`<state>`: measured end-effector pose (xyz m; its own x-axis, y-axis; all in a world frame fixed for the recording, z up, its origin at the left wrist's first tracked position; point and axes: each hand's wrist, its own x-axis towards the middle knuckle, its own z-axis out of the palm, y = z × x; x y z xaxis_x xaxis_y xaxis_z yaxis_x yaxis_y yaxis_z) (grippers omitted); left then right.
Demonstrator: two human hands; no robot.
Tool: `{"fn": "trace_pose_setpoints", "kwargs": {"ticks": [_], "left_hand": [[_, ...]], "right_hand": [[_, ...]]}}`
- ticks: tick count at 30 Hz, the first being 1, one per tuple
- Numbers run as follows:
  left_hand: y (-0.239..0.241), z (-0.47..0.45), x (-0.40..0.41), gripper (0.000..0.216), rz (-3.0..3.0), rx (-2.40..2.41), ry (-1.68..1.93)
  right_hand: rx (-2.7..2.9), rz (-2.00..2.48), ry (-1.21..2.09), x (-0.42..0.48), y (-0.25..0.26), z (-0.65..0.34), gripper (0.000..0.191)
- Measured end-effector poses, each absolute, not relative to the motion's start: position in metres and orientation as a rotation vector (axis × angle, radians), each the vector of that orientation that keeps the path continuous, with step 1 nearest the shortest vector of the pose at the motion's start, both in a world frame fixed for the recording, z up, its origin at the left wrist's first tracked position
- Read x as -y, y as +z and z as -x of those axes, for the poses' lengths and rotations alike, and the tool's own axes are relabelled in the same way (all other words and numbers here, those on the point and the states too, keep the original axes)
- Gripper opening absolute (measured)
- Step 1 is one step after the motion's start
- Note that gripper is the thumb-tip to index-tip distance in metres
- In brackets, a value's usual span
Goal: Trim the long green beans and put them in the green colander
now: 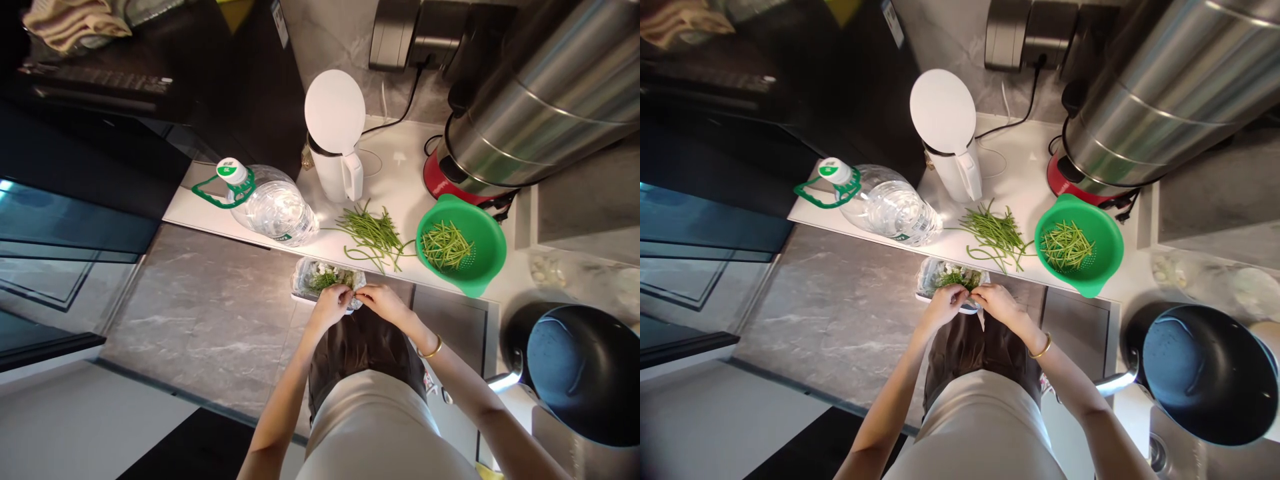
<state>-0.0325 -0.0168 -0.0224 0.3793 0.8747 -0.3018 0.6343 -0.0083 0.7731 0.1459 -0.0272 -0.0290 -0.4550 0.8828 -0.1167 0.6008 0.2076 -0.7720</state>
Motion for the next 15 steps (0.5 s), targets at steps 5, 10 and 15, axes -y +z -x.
{"fn": "trace_pose_setpoints", "kwargs": {"ticks": [5,10,15], "left_hand": [[-0.025,0.038,0.015,0.026,-1.368,-1.223,0.445],[-0.023,0.037,0.016,0.035,-0.78,-1.002,0.586],[-0.022,0.025,0.018,0.04,-0.701,-1.038,0.62]], "right_hand": [[2.035,1.348,1.079,0.031,-0.026,-0.143,0.018],[1.695,1.335,1.113,0.038,-0.026,-0.135,0.018],[1.364,1.479,1.141,0.048,-0.036,-0.123,0.02]]}}
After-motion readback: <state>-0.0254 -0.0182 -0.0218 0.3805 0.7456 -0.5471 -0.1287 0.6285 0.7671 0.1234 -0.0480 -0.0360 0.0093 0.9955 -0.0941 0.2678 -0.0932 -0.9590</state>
